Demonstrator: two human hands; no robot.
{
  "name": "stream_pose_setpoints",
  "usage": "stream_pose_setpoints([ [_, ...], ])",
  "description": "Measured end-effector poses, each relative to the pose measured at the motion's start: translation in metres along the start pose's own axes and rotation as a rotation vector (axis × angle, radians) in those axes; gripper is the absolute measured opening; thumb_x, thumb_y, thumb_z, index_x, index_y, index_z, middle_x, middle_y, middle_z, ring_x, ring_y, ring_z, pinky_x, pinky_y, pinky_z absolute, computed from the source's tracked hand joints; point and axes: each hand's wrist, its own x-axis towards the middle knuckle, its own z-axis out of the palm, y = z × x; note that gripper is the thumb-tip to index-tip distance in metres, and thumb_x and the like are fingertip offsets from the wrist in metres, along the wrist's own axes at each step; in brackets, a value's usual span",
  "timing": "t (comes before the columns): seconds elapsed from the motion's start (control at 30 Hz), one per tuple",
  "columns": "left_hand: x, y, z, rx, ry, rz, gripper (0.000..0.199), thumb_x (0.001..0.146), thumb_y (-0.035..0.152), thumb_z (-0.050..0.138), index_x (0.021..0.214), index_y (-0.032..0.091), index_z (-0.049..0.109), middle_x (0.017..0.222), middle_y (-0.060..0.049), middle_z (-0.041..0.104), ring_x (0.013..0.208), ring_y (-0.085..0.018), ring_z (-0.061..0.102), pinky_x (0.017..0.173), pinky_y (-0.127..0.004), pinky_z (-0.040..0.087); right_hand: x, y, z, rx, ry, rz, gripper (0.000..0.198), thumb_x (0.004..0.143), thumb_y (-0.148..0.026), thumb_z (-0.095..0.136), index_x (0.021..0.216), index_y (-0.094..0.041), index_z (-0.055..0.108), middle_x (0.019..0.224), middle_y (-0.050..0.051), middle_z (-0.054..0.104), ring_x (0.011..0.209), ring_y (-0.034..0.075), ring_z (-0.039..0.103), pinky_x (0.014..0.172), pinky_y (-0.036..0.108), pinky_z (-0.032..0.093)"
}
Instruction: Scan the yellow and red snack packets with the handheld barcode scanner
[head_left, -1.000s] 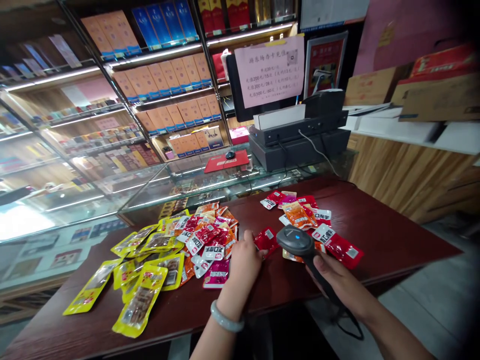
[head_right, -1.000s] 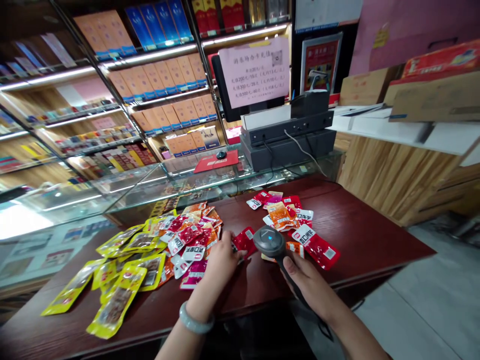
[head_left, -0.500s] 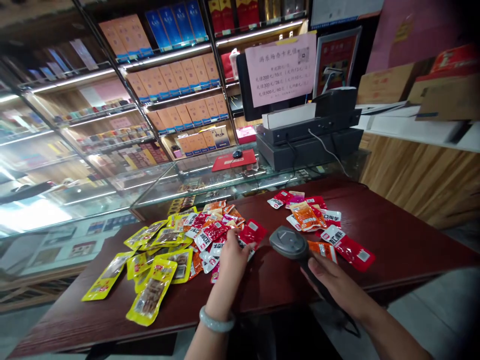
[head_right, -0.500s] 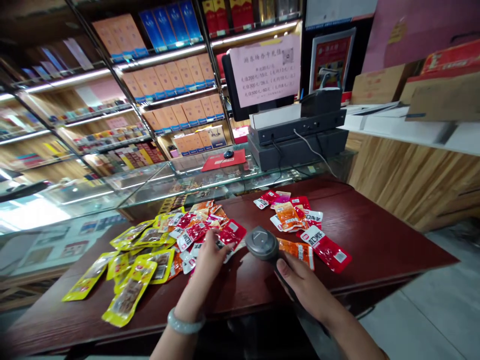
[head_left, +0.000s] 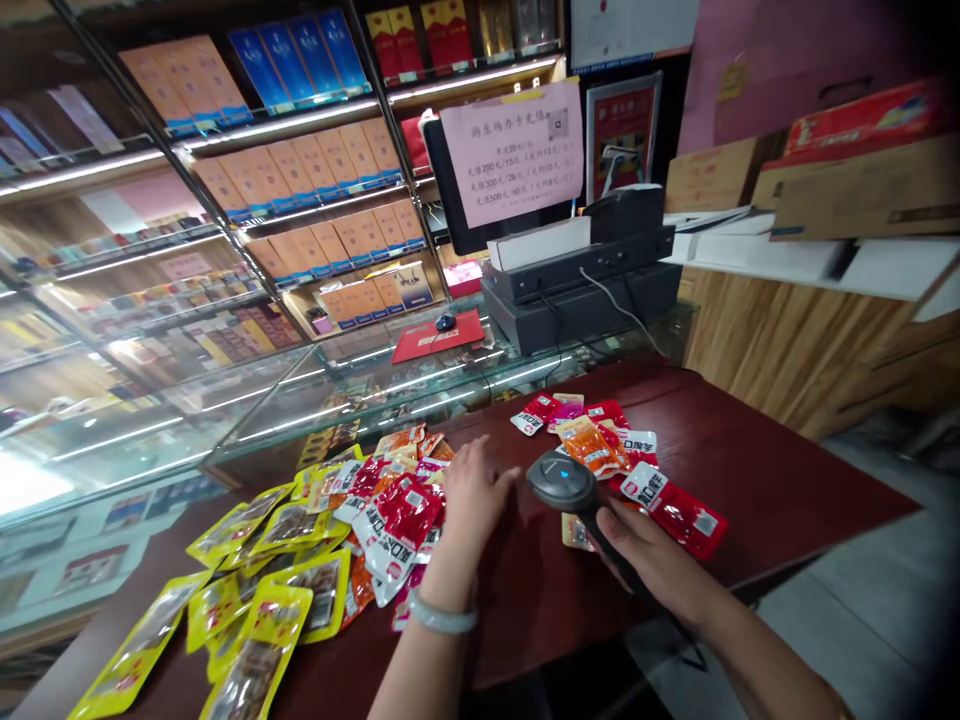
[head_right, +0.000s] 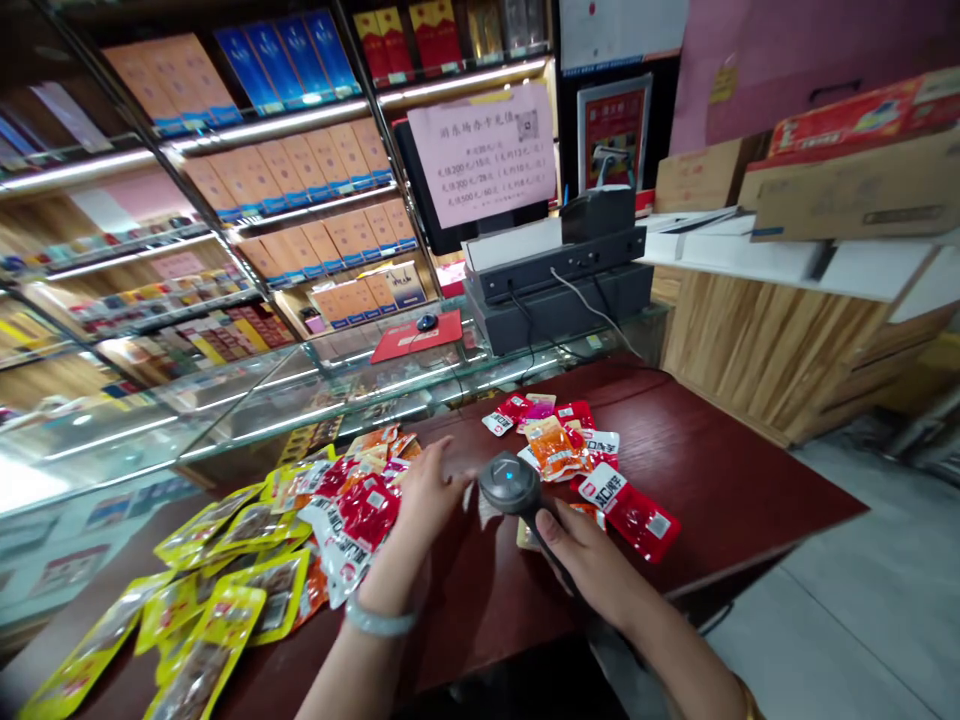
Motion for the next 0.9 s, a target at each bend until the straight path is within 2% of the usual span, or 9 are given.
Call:
stream_pose_setpoints([
  [0.1, 0.035, 0.032, 0.027, -0.030, -0.058, 0.096, 0.054, 0.088, 0.036, 0.061, 0.138, 0.017, 0.053, 0.137, -0.015, 0.060, 0.127, -0.027, 0.054, 0.108, -0.038, 0.040, 0.014, -0.008, -0.005, 0.006, 0.026, 0.003, 0.056, 0.090, -0.066, 0.051, 0.120, -0.023, 0.071, 0.114, 0.011, 0.074, 0.114, 0.035, 0.063, 0.104, 0.048, 0.045],
  [0.13, 0.049, 0.039, 0.034, -0.007, -0.072, 0.093, 0.053, 0.090, 0.035, 0.059, 0.138, 0.015, 0.052, 0.136, -0.016, 0.060, 0.126, -0.027, 0.055, 0.106, -0.037, 0.041, 0.019, -0.009, -0.006, 0.016, 0.056, 0.014, 0.056, 0.089, -0.068, 0.052, 0.116, -0.023, 0.072, 0.107, 0.011, 0.075, 0.109, 0.034, 0.064, 0.099, 0.047, 0.048],
  [0.2, 0.076, 0.049, 0.048, 0.076, -0.093, 0.052, 0.057, 0.089, 0.037, 0.060, 0.140, 0.012, 0.050, 0.135, -0.019, 0.059, 0.124, -0.030, 0.055, 0.103, -0.039, 0.043, 0.027, -0.008, -0.009, 0.048, 0.121, 0.056, 0.057, 0.086, -0.071, 0.053, 0.110, -0.023, 0.072, 0.087, 0.008, 0.073, 0.087, 0.029, 0.067, 0.078, 0.040, 0.054],
  [0.3, 0.107, 0.054, 0.065, 0.198, -0.136, 0.004, 0.061, 0.083, 0.046, 0.067, 0.130, 0.009, 0.056, 0.129, -0.022, 0.061, 0.122, -0.035, 0.054, 0.098, -0.043, 0.045, 0.033, -0.001, -0.011, 0.108, 0.148, 0.126, 0.058, 0.084, -0.074, 0.053, 0.099, -0.021, 0.070, 0.064, -0.001, 0.059, 0.054, 0.016, 0.052, 0.050, 0.027, 0.040],
  [0.4, 0.117, 0.052, 0.073, 0.244, -0.168, -0.018, 0.063, 0.075, 0.054, 0.072, 0.118, 0.010, 0.060, 0.126, -0.024, 0.060, 0.123, -0.037, 0.053, 0.098, -0.044, 0.044, 0.033, 0.005, -0.012, 0.155, 0.161, 0.158, 0.058, 0.081, -0.076, 0.055, 0.096, -0.021, 0.067, 0.060, -0.004, 0.052, 0.048, 0.012, 0.043, 0.046, 0.024, 0.032],
  [0.5, 0.109, 0.049, 0.067, 0.194, -0.218, -0.057, 0.067, 0.072, 0.051, 0.077, 0.119, 0.010, 0.053, 0.121, -0.024, 0.063, 0.119, -0.034, 0.058, 0.093, -0.039, 0.046, 0.030, 0.005, -0.011, 0.145, 0.194, 0.186, 0.062, 0.078, -0.078, 0.056, 0.101, -0.022, 0.067, 0.062, -0.002, 0.057, 0.050, 0.015, 0.048, 0.045, 0.025, 0.035],
  [0.63, 0.079, 0.038, 0.043, 0.010, -0.291, -0.111, 0.059, 0.076, 0.038, 0.078, 0.119, 0.013, 0.046, 0.106, -0.018, 0.071, 0.102, -0.029, 0.069, 0.080, -0.031, 0.046, 0.023, -0.001, -0.008, 0.087, 0.213, 0.193, 0.066, 0.075, -0.079, 0.057, 0.105, -0.022, 0.070, 0.064, 0.002, 0.065, 0.058, 0.021, 0.059, 0.051, 0.030, 0.046],
  [0.77, 0.035, 0.017, 0.014, -0.175, -0.210, -0.160, 0.056, 0.074, 0.040, 0.079, 0.114, 0.019, 0.046, 0.105, -0.013, 0.071, 0.099, -0.027, 0.069, 0.077, -0.030, 0.045, 0.016, -0.005, 0.001, 0.056, 0.217, 0.163, 0.067, 0.075, -0.080, 0.058, 0.105, -0.021, 0.071, 0.076, 0.006, 0.072, 0.073, 0.028, 0.066, 0.062, 0.035, 0.051],
  [0.9, -0.009, -0.009, -0.008, -0.312, -0.135, -0.211, 0.053, 0.072, 0.038, 0.079, 0.111, 0.020, 0.047, 0.098, -0.009, 0.071, 0.091, -0.025, 0.068, 0.074, -0.030, 0.045, 0.010, -0.004, 0.020, 0.139, 0.065, 0.101, 0.057, 0.078, -0.077, 0.057, 0.092, -0.022, 0.066, 0.067, 0.001, 0.063, 0.056, 0.019, 0.056, 0.050, 0.029, 0.042],
])
